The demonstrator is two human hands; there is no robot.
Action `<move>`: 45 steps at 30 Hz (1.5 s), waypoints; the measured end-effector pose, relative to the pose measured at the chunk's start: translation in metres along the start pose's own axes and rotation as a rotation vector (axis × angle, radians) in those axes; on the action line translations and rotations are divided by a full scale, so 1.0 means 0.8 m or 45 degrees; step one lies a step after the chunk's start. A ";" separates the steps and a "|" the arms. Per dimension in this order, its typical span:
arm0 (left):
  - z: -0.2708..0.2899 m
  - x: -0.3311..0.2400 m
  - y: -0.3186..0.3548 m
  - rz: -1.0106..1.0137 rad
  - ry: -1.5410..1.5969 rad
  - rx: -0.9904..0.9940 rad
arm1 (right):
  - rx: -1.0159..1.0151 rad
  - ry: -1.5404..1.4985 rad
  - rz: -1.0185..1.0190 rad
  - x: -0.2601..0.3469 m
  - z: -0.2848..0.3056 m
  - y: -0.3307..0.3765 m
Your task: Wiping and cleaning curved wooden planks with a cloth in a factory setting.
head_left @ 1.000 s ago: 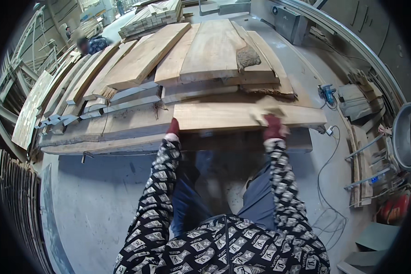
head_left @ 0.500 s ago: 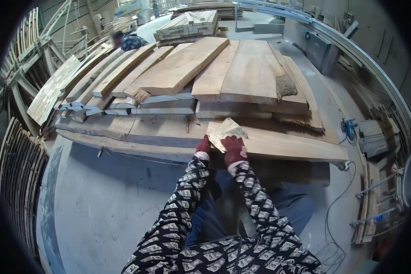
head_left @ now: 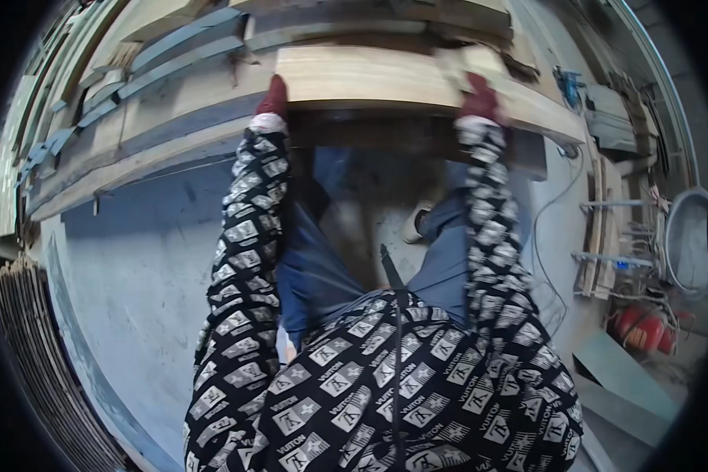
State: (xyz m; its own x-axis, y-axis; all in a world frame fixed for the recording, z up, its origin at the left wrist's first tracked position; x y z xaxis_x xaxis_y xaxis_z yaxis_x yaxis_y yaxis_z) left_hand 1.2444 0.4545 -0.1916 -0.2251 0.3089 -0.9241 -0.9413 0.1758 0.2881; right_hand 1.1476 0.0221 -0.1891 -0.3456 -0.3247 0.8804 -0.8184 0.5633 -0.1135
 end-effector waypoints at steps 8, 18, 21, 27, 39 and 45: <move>0.006 0.042 0.005 0.005 0.209 0.114 | 0.900 1.502 0.667 -0.075 -0.317 0.202; 0.015 0.050 -0.013 0.043 0.373 0.165 | 0.045 1.517 0.974 0.130 -0.013 0.120; 0.003 0.031 -0.016 0.024 0.379 0.183 | -0.246 0.838 0.728 0.047 -0.048 0.096; 0.004 0.013 -0.001 0.027 0.398 0.191 | 0.649 1.595 0.652 -0.050 -0.297 0.136; -0.001 -0.006 0.050 0.198 0.567 0.082 | 0.284 1.804 0.699 0.127 0.042 0.092; 0.014 -0.001 0.063 0.270 0.632 0.036 | 0.584 1.285 0.528 -0.027 -0.207 0.140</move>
State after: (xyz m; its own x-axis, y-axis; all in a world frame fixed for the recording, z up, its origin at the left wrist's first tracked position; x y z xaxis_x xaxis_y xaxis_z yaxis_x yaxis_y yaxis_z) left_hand 1.1999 0.4736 -0.1733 -0.5078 -0.1370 -0.8505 -0.8566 0.1850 0.4817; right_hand 1.1390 0.2180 -0.1451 -0.2731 0.6813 0.6791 -0.8884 0.0921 -0.4497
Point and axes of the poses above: each hand's wrist, its own y-axis away from the middle knuckle, its own z-axis out of the back of the hand, x = y × z, the point moved 4 cm from there along -y, towards the middle knuckle, and after that the axes turned 14 degrees about -y, right-handed, at the moved point
